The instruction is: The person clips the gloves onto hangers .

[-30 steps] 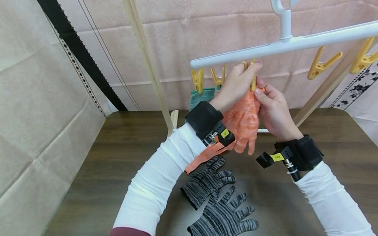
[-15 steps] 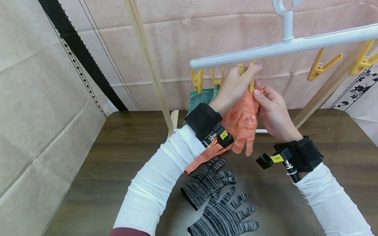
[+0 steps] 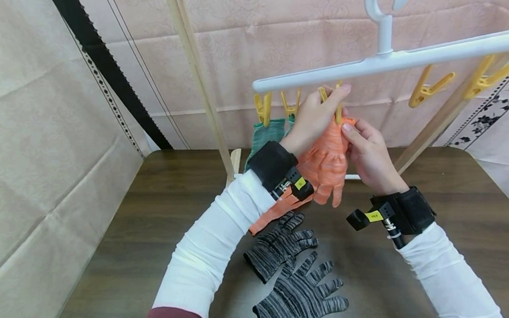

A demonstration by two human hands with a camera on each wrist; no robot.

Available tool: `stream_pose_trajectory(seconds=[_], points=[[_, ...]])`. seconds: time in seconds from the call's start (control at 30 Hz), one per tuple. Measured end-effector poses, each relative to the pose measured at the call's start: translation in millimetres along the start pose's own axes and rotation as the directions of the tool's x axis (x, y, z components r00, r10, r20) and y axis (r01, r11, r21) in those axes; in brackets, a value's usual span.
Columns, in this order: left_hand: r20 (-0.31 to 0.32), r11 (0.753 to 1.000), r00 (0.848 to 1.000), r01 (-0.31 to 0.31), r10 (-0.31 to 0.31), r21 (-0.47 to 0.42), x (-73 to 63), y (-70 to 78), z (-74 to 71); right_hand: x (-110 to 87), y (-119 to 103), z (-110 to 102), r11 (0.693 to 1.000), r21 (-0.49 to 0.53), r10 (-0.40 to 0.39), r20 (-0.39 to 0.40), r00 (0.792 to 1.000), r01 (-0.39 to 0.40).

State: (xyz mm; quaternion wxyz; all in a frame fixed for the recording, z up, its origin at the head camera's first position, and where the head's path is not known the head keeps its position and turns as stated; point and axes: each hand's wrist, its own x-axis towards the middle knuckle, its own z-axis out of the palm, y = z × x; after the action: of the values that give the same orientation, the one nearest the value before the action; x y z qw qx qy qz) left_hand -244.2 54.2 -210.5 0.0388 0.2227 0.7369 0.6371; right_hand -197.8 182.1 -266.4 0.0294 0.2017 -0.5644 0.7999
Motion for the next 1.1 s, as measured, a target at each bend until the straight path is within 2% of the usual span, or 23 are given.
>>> stream_pose_trajectory(seconds=[0.17,0.3,0.4,0.53,0.7,0.8,0.93,1.03,1.1], points=[[-0.005,0.999,1.0,0.023,-0.024,-0.022,-1.4,-2.7,1.7,-4.1,2.7,-5.2,1.0,-0.002,0.009,-0.004,1.0,-0.009],[0.024,0.998,1.0,0.018,-0.017,-0.067,-3.0,-5.7,0.7,-6.6,5.5,-7.8,1.0,-0.009,0.027,-0.009,1.0,-0.027],[0.042,0.996,0.999,0.016,-0.012,-0.09,-11.1,0.1,-1.0,-8.2,7.0,-9.0,0.999,-0.021,0.042,-0.008,0.999,-0.042],[0.058,0.998,0.998,0.006,-0.002,-0.068,-24.1,9.5,-3.6,-10.1,9.6,-12.0,0.998,-0.025,0.06,-0.004,0.998,-0.06],[0.082,1.0,0.997,-0.008,0.01,-0.015,-30.8,7.7,-5.9,-12.3,13.5,-16.5,0.997,-0.026,0.073,-0.006,0.997,-0.073],[0.091,0.999,0.995,-0.038,0.038,-0.001,-31.8,3.1,-7.2,-14.1,15.3,-18.6,0.997,-0.024,0.078,-0.006,0.997,-0.078],[0.122,0.992,0.985,-0.122,0.125,-0.033,-28.1,-10.4,-9.2,-16.8,17.5,-21.0,0.996,-0.02,0.088,-0.002,0.996,-0.088],[0.146,0.989,0.979,-0.133,0.141,-0.063,-24.3,-25.7,-10.3,-18.8,19.3,-23.3,0.995,-0.019,0.096,-0.007,0.995,-0.096],[0.16,0.992,0.979,-0.114,0.123,-0.059,-22.6,-35.4,-11.0,-20.1,20.7,-25.2,0.995,-0.024,0.101,-0.019,0.995,-0.102]])
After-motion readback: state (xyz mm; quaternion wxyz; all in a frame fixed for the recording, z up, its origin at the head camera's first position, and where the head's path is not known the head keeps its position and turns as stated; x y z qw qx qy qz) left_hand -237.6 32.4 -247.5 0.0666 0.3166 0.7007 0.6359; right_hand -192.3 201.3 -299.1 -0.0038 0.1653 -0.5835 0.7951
